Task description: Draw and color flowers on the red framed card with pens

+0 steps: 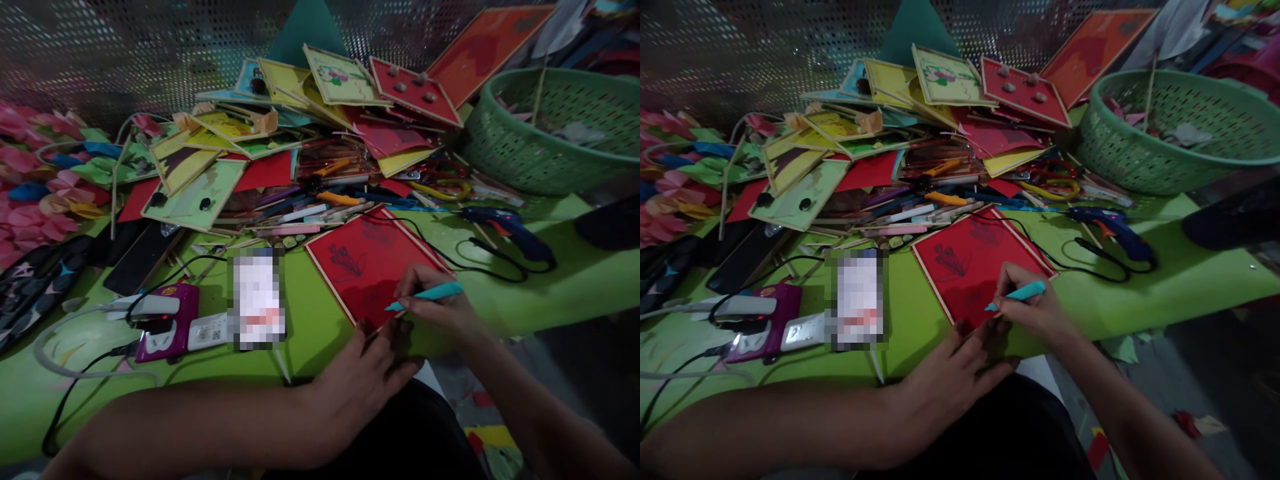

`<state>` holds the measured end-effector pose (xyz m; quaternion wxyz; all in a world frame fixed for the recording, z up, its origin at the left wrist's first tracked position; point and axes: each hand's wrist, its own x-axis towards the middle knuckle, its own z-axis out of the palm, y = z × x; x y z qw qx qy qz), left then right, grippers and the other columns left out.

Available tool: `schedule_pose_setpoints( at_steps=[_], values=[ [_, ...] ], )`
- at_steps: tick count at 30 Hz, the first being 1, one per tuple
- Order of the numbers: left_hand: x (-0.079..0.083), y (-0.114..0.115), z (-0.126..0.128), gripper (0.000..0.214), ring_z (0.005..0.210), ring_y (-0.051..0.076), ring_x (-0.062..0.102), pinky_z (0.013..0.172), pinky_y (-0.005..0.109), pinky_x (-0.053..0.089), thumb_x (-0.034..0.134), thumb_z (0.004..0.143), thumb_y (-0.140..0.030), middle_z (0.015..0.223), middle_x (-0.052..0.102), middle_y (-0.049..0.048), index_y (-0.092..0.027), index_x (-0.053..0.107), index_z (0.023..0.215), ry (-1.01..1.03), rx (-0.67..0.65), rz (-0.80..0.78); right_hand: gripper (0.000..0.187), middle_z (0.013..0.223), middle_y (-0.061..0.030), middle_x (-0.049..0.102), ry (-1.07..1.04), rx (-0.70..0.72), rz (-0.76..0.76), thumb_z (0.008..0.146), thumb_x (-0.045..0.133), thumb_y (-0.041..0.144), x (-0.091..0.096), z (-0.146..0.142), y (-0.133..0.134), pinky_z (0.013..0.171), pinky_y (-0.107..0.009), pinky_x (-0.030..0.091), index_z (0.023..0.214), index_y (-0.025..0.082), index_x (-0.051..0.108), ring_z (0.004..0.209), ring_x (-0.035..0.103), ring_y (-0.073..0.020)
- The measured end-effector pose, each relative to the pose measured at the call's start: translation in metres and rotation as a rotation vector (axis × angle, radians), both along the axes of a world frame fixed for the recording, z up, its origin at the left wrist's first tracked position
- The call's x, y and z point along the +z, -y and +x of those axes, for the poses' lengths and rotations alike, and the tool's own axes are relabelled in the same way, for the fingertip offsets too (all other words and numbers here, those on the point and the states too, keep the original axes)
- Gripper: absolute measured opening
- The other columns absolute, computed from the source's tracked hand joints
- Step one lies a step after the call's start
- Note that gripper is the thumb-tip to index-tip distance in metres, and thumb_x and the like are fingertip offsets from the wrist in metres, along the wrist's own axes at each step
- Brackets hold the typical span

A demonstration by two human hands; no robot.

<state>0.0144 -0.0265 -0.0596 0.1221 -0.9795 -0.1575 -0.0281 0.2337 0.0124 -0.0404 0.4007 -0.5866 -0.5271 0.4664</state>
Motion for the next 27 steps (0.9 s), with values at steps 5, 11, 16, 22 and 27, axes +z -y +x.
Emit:
schedule_pose_setpoints(
  at_steps=[5,11,16,22,27],
  values=[
    [0.000,-0.001,0.000,0.059,0.152,0.026,0.046,0.111,0.048,0.044,0.050,0.102,-0.035,0.165,0.049,0.0094,-0.034,0.043,0.161,0.008,-0.016,0.007,0.017,0.065,0.0003,0.058,0.023,-0.018,0.060,0.078,0.071,0.031,-0.004,0.003,0.002,0.056,-0.031,0.039,0.069,0.024,0.059,0.062,0.052,-0.0182],
    [0.004,-0.002,0.000,0.059,0.153,0.024,0.046,0.110,0.049,0.046,0.037,0.106,-0.032,0.166,0.047,0.0091,-0.032,0.035,0.165,-0.078,-0.024,0.009,0.017,0.065,-0.0004,0.058,0.055,-0.063,0.102,0.080,0.071,0.029,-0.007,0.004,0.002,0.056,-0.032,0.036,0.068,0.025,0.059,0.061,0.052,-0.0187],
    [0.002,-0.002,0.001,0.063,0.154,0.027,0.045,0.110,0.050,0.048,0.043,0.103,-0.031,0.167,0.046,0.0113,-0.030,0.034,0.165,-0.083,-0.038,0.006,0.015,0.066,-0.0005,0.059,0.092,-0.098,0.129,0.080,0.070,0.027,-0.012,0.006,0.002,0.056,-0.033,0.035,0.070,0.025,0.059,0.060,0.051,-0.0191],
    [0.009,-0.005,0.002,0.061,0.153,0.026,0.045,0.109,0.051,0.050,0.035,0.106,-0.031,0.168,0.045,0.0106,-0.030,0.031,0.167,-0.156,-0.061,0.018,0.018,0.065,0.0006,0.056,0.116,-0.131,0.118,0.081,0.070,0.028,-0.012,0.005,0.002,0.057,-0.033,0.037,0.070,0.026,0.056,0.061,0.049,-0.0186],
    [0.009,-0.004,0.001,0.060,0.153,0.025,0.045,0.111,0.048,0.049,0.036,0.106,-0.031,0.167,0.047,0.0090,-0.032,0.034,0.165,-0.089,-0.029,0.009,0.020,0.067,-0.0008,0.057,0.105,-0.162,0.139,0.084,0.073,0.034,-0.011,0.005,0.002,0.059,-0.035,0.041,0.073,0.026,0.057,0.065,0.051,-0.0203]
  ],
)
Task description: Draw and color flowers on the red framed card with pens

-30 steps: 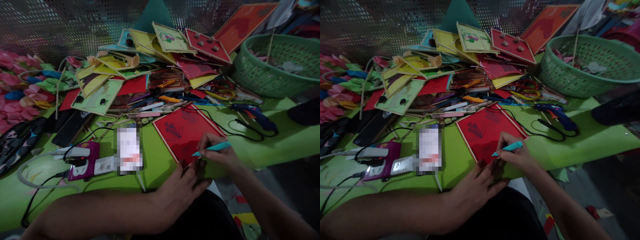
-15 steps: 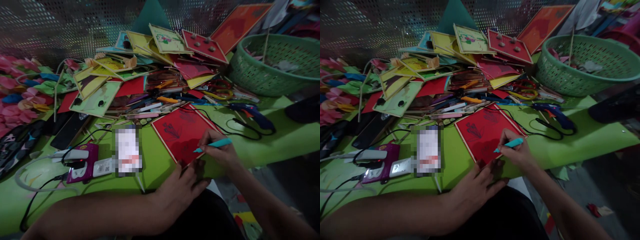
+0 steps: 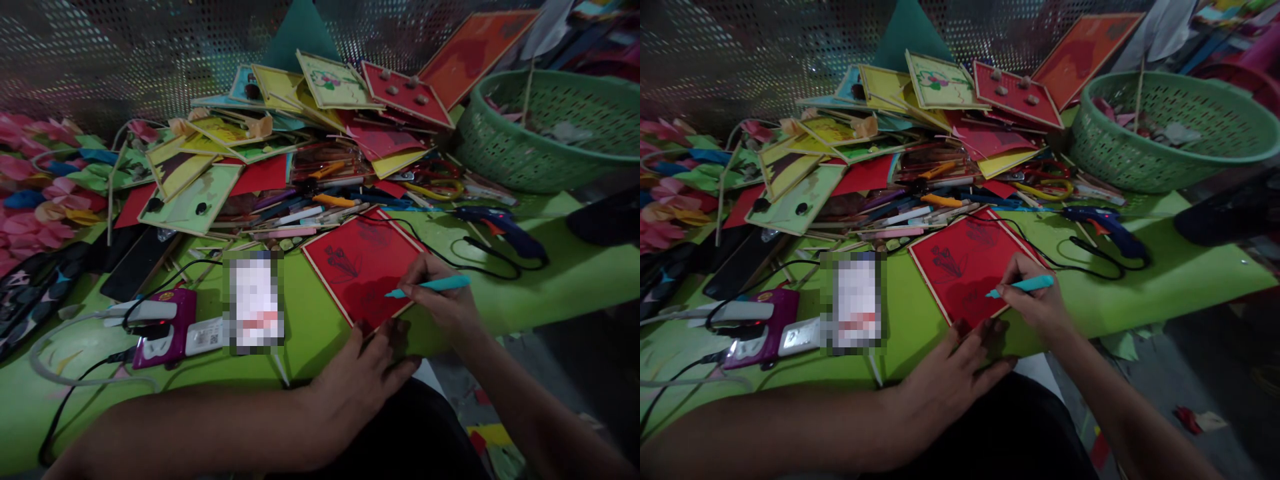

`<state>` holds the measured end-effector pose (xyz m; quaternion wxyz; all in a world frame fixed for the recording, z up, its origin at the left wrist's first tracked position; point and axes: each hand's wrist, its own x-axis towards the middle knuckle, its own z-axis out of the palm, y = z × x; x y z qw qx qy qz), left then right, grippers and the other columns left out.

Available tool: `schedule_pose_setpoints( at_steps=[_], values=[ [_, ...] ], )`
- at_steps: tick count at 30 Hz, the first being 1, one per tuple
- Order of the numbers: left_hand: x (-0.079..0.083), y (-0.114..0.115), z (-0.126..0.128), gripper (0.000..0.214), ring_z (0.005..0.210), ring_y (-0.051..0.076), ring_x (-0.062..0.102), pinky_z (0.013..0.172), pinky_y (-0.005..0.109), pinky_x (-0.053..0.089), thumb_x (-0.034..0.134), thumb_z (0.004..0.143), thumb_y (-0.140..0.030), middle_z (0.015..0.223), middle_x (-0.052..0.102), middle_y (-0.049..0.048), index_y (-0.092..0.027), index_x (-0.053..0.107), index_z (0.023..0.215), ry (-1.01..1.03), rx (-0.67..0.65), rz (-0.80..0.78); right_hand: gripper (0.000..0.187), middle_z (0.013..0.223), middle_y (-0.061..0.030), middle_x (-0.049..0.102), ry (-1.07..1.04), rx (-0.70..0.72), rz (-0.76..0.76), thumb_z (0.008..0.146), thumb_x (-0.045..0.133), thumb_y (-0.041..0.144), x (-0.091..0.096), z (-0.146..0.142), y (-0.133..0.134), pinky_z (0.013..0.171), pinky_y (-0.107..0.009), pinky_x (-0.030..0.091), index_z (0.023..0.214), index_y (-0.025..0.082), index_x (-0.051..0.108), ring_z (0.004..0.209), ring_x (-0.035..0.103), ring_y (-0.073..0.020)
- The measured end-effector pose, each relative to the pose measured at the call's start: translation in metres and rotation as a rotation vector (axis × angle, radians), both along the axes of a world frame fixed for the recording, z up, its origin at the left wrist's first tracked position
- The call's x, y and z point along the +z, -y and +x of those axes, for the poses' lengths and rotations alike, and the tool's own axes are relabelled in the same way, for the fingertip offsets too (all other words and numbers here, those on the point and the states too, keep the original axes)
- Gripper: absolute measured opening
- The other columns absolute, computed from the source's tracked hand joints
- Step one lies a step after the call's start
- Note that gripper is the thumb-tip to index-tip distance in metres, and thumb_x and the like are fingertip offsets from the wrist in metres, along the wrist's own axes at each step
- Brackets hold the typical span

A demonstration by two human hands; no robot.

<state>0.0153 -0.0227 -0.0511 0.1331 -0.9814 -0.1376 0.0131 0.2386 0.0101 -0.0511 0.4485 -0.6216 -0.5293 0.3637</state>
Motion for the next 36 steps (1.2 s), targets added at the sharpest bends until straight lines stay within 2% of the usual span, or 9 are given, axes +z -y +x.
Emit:
schedule_pose_setpoints(
  at_steps=[3,9,15,19,22,25,28,32,36],
  values=[
    [-0.004,0.002,0.000,0.059,0.152,0.024,0.046,0.112,0.046,0.046,0.040,0.105,-0.033,0.167,0.046,0.0083,-0.033,0.036,0.164,0.027,0.012,-0.012,0.022,0.069,-0.0002,0.057,-0.001,-0.029,0.023,0.085,0.075,0.037,0.001,0.000,-0.001,0.057,-0.035,0.040,0.075,0.027,0.059,0.063,0.050,-0.0196],
    [-0.011,0.004,0.000,0.058,0.150,0.025,0.048,0.111,0.046,0.045,0.053,0.101,-0.038,0.164,0.050,0.0065,-0.039,0.046,0.158,0.110,0.038,-0.005,0.024,0.064,0.0018,0.056,0.052,0.017,0.012,0.085,0.078,0.041,0.006,-0.004,-0.004,0.053,-0.034,0.038,0.076,0.028,0.060,0.057,0.049,-0.0184],
    [-0.010,0.004,0.000,0.057,0.151,0.025,0.046,0.112,0.047,0.045,0.046,0.104,-0.035,0.166,0.048,0.0080,-0.037,0.043,0.161,0.075,0.031,-0.013,0.027,0.063,0.0017,0.057,0.074,0.027,0.011,0.084,0.078,0.044,0.010,-0.007,-0.005,0.052,-0.032,0.040,0.074,0.028,0.059,0.057,0.050,-0.0177],
    [-0.006,0.003,0.000,0.058,0.153,0.024,0.044,0.113,0.047,0.045,0.039,0.106,-0.032,0.168,0.046,0.0073,-0.036,0.038,0.163,0.029,0.027,-0.017,0.022,0.063,0.0014,0.058,0.114,0.051,0.029,0.086,0.075,0.038,0.009,-0.007,-0.005,0.052,-0.032,0.039,0.074,0.028,0.060,0.056,0.050,-0.0174],
    [-0.004,0.002,0.000,0.059,0.154,0.026,0.044,0.112,0.051,0.046,0.037,0.106,-0.032,0.168,0.046,0.0077,-0.034,0.036,0.164,0.002,0.013,-0.005,0.020,0.064,0.0013,0.058,0.115,0.066,0.038,0.088,0.073,0.036,0.009,-0.007,-0.004,0.052,-0.032,0.039,0.075,0.028,0.060,0.057,0.050,-0.0176],
    [-0.003,0.002,0.001,0.060,0.154,0.027,0.043,0.111,0.055,0.047,0.037,0.105,-0.031,0.168,0.045,0.0088,-0.032,0.033,0.166,-0.021,-0.010,0.000,0.020,0.063,0.0017,0.057,0.112,0.069,0.037,0.088,0.073,0.036,0.008,-0.008,-0.003,0.052,-0.032,0.039,0.075,0.028,0.059,0.057,0.050,-0.0178],
    [-0.003,0.001,0.001,0.062,0.155,0.028,0.042,0.110,0.053,0.048,0.036,0.105,-0.031,0.169,0.042,0.0104,-0.031,0.030,0.167,-0.048,-0.016,0.002,0.022,0.062,0.0018,0.056,0.109,0.072,0.025,0.088,0.074,0.036,0.007,-0.007,-0.002,0.051,-0.033,0.038,0.074,0.029,0.058,0.055,0.049,-0.0185],
    [-0.004,0.001,0.001,0.060,0.155,0.026,0.043,0.111,0.049,0.047,0.039,0.105,-0.032,0.168,0.044,0.0094,-0.033,0.035,0.165,-0.002,0.000,-0.005,0.022,0.062,0.0016,0.056,0.136,0.072,0.024,0.090,0.072,0.036,0.006,-0.005,-0.001,0.052,-0.034,0.037,0.075,0.029,0.057,0.055,0.049,-0.0189],
    [-0.008,0.003,0.000,0.059,0.154,0.026,0.044,0.110,0.049,0.046,0.044,0.104,-0.037,0.168,0.046,0.0079,-0.037,0.038,0.163,0.037,0.018,0.021,0.022,0.062,0.0016,0.055,0.163,0.066,0.029,0.090,0.071,0.036,0.005,-0.003,0.000,0.053,-0.034,0.037,0.075,0.029,0.057,0.056,0.048,-0.0184]
  ],
)
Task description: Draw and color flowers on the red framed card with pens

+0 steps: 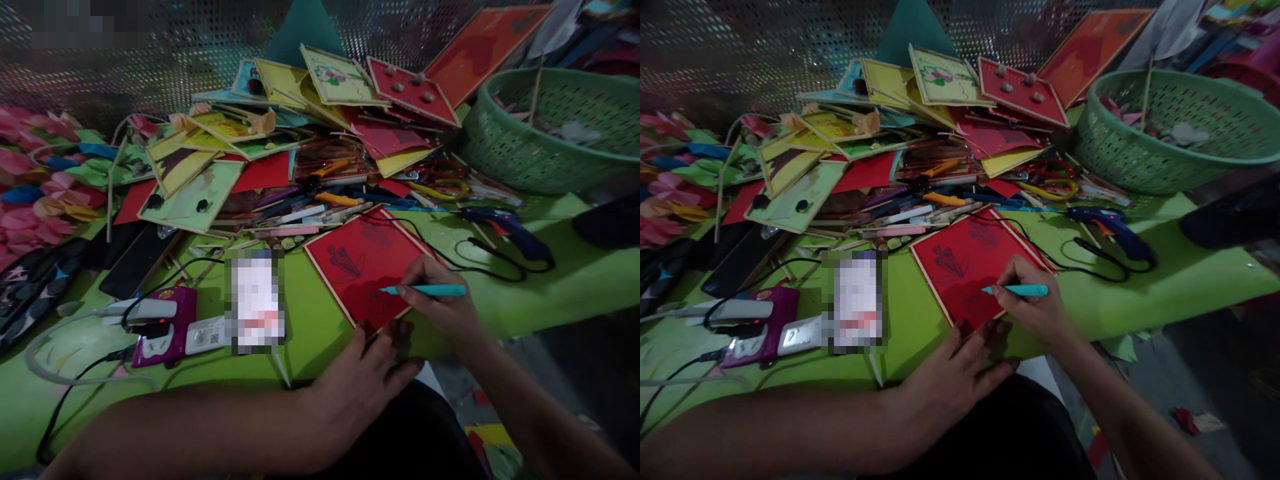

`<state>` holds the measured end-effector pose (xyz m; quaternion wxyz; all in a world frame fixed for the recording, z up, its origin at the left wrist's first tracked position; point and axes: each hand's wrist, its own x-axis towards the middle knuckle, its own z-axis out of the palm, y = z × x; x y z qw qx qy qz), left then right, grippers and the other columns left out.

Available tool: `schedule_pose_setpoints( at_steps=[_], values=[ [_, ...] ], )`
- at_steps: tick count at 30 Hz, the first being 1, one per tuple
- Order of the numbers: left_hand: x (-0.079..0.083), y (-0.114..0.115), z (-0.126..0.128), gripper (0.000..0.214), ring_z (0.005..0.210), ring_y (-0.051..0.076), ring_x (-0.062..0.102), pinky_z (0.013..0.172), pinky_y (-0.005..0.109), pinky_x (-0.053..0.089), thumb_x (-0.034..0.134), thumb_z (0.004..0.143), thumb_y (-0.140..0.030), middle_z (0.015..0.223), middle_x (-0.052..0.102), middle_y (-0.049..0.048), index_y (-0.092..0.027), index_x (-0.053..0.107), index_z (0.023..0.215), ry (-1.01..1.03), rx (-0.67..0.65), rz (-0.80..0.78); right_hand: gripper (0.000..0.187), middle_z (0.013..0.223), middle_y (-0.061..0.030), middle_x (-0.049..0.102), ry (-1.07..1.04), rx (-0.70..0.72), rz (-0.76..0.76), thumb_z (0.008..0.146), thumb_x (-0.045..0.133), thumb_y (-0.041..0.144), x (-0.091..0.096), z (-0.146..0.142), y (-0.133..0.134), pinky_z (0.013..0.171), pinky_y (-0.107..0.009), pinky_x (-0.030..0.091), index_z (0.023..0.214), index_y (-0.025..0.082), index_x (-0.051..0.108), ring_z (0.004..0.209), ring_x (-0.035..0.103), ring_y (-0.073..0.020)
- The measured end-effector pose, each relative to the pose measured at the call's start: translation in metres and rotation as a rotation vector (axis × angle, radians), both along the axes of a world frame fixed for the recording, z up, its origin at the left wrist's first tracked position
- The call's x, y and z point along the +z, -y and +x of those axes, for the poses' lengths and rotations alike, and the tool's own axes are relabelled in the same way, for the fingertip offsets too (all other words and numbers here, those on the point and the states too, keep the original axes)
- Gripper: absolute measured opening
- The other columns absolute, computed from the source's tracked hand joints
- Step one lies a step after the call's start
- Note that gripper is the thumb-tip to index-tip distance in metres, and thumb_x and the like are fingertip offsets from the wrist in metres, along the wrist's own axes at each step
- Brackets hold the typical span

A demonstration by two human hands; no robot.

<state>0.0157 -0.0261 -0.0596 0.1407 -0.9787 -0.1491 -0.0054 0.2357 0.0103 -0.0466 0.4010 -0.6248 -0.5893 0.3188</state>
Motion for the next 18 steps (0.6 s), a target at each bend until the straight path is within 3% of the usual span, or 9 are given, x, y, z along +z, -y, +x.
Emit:
schedule_pose_setpoints(
  at_steps=[4,12,18],
  values=[
    [-0.0028,0.0010,-0.0003,0.060,0.153,0.026,0.044,0.112,0.048,0.044,0.051,0.102,-0.039,0.166,0.048,0.0074,-0.038,0.042,0.161,0.045,0.015,-0.020,0.022,0.061,0.0023,0.055,-0.005,0.000,0.006,0.088,0.072,0.037,-0.0021,0.0023,0.0000,0.052,-0.033,0.037,0.075,0.026,0.057,0.055,0.047,-0.0167],
    [0.0024,-0.0008,0.0000,0.059,0.152,0.025,0.045,0.110,0.049,0.045,0.041,0.105,-0.032,0.166,0.047,0.0085,-0.034,0.039,0.163,0.001,-0.004,-0.037,0.018,0.061,0.0020,0.056,-0.016,-0.009,0.025,0.086,0.070,0.029,0.0000,0.0018,0.0012,0.053,-0.033,0.036,0.073,0.027,0.057,0.055,0.048,-0.0170],
    [0.0028,-0.0010,-0.0005,0.059,0.151,0.026,0.046,0.110,0.048,0.045,0.045,0.103,-0.033,0.165,0.049,0.0084,-0.034,0.041,0.162,0.011,-0.010,-0.038,0.018,0.062,0.0019,0.055,-0.027,0.007,0.050,0.086,0.070,0.027,-0.0018,0.0040,0.0019,0.053,-0.033,0.035,0.072,0.026,0.058,0.055,0.047,-0.0172]
  ],
)
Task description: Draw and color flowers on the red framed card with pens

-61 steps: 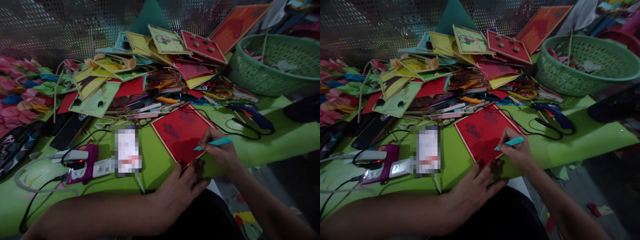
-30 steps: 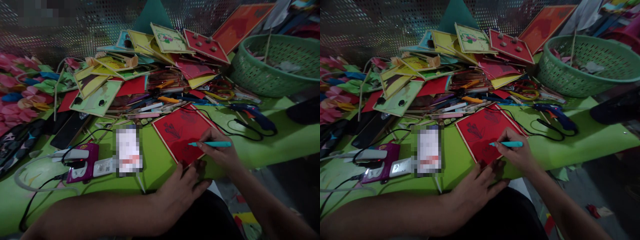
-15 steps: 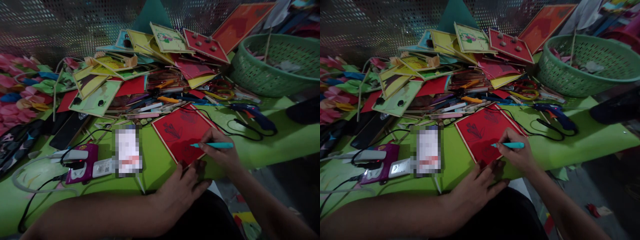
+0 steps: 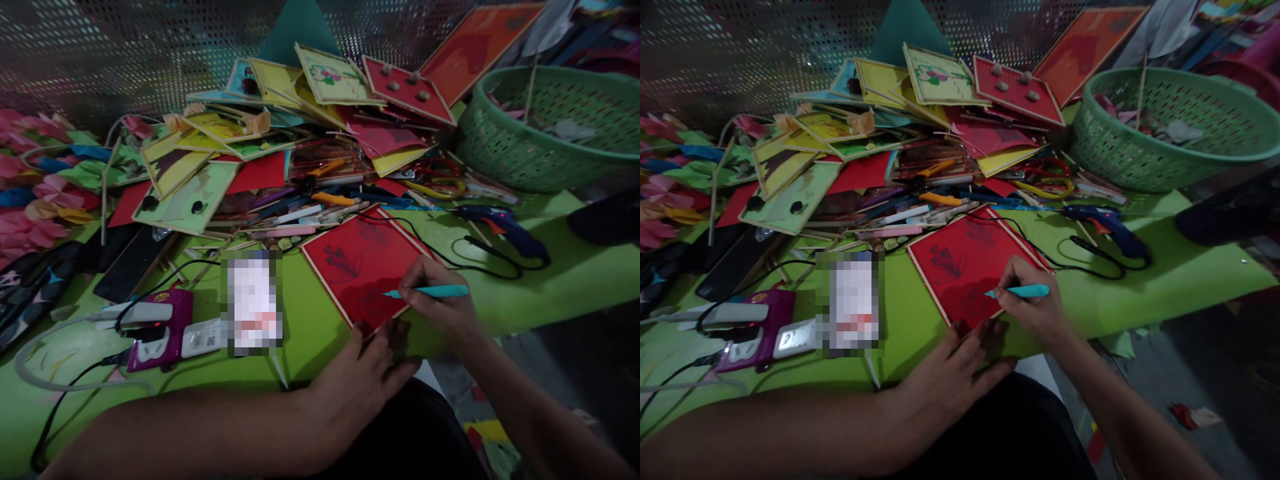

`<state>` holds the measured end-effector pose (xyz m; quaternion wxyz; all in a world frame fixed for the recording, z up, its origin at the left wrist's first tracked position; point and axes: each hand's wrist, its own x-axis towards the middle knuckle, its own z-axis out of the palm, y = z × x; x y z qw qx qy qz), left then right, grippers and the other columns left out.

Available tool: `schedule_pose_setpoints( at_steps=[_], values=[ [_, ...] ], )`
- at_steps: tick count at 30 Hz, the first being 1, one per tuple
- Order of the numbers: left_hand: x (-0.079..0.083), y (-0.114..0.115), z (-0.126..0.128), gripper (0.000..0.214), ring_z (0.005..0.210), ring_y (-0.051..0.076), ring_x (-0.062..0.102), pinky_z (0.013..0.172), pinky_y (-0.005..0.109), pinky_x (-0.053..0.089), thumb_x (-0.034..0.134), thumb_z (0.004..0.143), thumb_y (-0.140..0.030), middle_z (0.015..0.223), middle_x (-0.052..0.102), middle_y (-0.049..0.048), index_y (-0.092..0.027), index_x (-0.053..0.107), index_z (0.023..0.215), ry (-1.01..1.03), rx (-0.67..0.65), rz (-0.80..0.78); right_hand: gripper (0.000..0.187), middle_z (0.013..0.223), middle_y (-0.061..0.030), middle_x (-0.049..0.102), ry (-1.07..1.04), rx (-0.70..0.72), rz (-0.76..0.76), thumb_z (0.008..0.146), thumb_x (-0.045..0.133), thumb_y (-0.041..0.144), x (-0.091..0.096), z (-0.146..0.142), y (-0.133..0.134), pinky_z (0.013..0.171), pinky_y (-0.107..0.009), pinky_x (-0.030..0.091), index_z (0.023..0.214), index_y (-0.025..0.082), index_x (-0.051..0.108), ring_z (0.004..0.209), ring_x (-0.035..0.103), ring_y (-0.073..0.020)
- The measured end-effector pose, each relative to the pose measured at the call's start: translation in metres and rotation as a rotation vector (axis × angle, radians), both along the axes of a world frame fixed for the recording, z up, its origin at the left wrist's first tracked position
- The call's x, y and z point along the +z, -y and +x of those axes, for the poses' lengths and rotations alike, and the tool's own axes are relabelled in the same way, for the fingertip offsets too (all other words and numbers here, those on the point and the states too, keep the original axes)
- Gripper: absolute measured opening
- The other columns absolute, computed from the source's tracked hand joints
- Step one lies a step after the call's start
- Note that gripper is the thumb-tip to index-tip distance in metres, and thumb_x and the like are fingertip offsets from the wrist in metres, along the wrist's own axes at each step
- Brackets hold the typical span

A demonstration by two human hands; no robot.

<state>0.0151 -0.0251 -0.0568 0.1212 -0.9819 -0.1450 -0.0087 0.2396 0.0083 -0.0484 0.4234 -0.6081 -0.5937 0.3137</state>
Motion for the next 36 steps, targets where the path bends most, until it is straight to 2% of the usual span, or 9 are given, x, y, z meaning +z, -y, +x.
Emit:
schedule_pose_setpoints(
  at_steps=[6,16,25,29,31,33,36],
  values=[
    [0.000,0.000,0.000,0.057,0.149,0.024,0.049,0.109,0.044,0.046,0.044,0.104,-0.032,0.165,0.050,0.0076,-0.034,0.042,0.161,0.030,0.010,0.020,0.018,0.063,0.0011,0.057,-0.022,-0.001,-0.027,0.085,0.070,0.027,0.001,0.001,0.002,0.053,-0.034,0.036,0.072,0.026,0.059,0.055,0.048,-0.0177],
    [0.001,-0.001,0.000,0.059,0.151,0.025,0.046,0.108,0.046,0.046,0.045,0.104,-0.036,0.167,0.047,0.0080,-0.034,0.040,0.162,0.014,0.008,0.043,0.016,0.063,-0.0007,0.058,-0.029,0.023,-0.040,0.084,0.070,0.029,-0.006,0.005,0.004,0.053,-0.039,0.036,0.073,0.029,0.058,0.057,0.051,-0.0230],
    [-0.001,-0.002,0.000,0.058,0.152,0.025,0.046,0.111,0.046,0.044,0.046,0.104,-0.034,0.166,0.048,0.0086,-0.033,0.042,0.162,0.027,0.006,0.013,0.022,0.065,-0.0004,0.059,-0.027,0.006,-0.013,0.087,0.073,0.035,-0.008,0.006,0.005,0.054,-0.036,0.036,0.074,0.026,0.059,0.058,0.051,-0.0200],
    [-0.001,-0.001,-0.001,0.060,0.152,0.026,0.046,0.115,0.047,0.042,0.048,0.103,-0.038,0.167,0.045,0.0108,-0.031,0.040,0.163,0.022,-0.014,0.005,0.022,0.064,0.0000,0.056,-0.153,-0.008,-0.031,0.086,0.075,0.036,-0.009,0.005,0.004,0.054,-0.035,0.035,0.074,0.026,0.060,0.058,0.048,-0.0193],
    [0.000,0.002,-0.002,0.059,0.153,0.024,0.044,0.119,0.046,0.038,0.049,0.103,-0.038,0.169,0.043,0.0082,-0.031,0.043,0.161,0.032,-0.011,0.011,0.022,0.064,0.0003,0.054,-0.227,-0.034,-0.013,0.085,0.077,0.038,-0.011,0.005,0.005,0.055,-0.035,0.035,0.075,0.026,0.061,0.059,0.047,-0.0190],
    [0.001,0.006,-0.003,0.056,0.154,0.022,0.042,0.122,0.045,0.037,0.048,0.103,-0.037,0.170,0.042,0.0048,-0.032,0.047,0.159,0.033,-0.013,0.008,0.025,0.064,0.0007,0.053,-0.244,-0.029,-0.023,0.084,0.078,0.040,-0.012,0.006,0.005,0.055,-0.034,0.035,0.074,0.025,0.061,0.059,0.046,-0.0183],
    [-0.001,0.012,-0.004,0.054,0.153,0.022,0.044,0.119,0.045,0.038,0.044,0.104,-0.036,0.169,0.043,0.0053,-0.032,0.049,0.157,0.033,-0.035,-0.011,0.029,0.063,0.0004,0.053,-0.219,0.021,-0.071,0.084,0.078,0.045,-0.010,0.006,0.007,0.054,-0.034,0.034,0.073,0.025,0.060,0.059,0.046,-0.0184]
  ],
)
